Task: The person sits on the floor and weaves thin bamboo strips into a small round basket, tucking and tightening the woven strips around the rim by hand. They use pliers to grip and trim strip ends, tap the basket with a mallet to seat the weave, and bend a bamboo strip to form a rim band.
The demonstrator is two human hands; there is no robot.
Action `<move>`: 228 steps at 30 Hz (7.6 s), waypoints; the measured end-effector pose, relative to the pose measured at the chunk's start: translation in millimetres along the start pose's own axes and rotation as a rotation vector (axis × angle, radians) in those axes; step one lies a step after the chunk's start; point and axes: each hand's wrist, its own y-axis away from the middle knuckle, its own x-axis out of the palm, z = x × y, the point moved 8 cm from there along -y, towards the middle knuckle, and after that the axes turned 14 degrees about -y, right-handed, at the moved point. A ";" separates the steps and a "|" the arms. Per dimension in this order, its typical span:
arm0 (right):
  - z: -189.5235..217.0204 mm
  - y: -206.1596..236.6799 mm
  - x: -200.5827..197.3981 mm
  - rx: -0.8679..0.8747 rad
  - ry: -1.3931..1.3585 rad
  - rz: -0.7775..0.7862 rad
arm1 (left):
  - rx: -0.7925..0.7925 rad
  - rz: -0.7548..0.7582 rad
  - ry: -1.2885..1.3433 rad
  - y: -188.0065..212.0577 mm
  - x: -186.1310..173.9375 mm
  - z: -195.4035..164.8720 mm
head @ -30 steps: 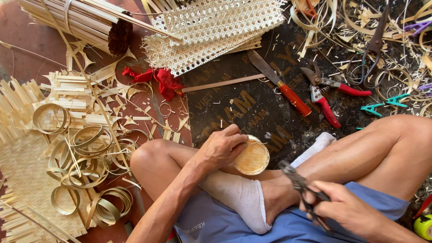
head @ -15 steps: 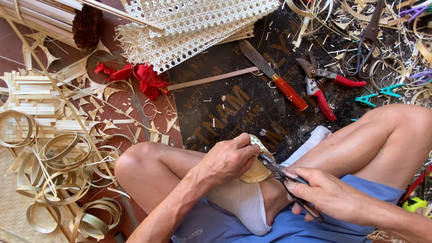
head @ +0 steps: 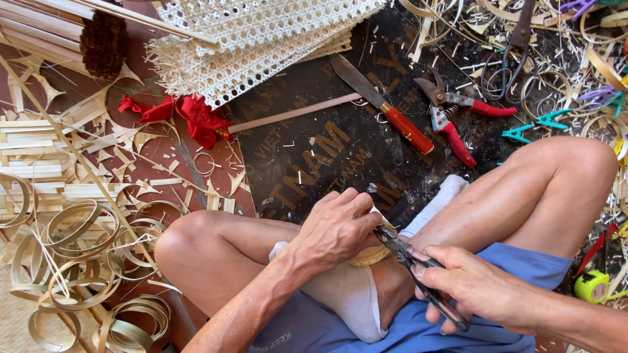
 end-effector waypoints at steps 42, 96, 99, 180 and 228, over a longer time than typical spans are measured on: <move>3.9 -12.6 -2.7 -0.130 -0.008 -0.014 | 0.024 0.073 0.100 6.4 1.6 -0.9; 130.6 -88.8 -154.4 -1.047 0.599 -0.324 | -0.917 -0.156 0.474 64.1 17.9 86.3; 151.4 -70.6 -166.8 -1.298 0.934 -0.846 | -0.819 -0.155 0.431 65.4 9.6 75.8; 93.3 -102.8 -13.8 -0.968 0.402 0.017 | -0.747 0.292 0.317 35.9 50.1 84.1; 124.4 -102.5 68.8 -0.922 1.284 -0.434 | -0.734 -0.471 0.302 38.3 4.4 65.1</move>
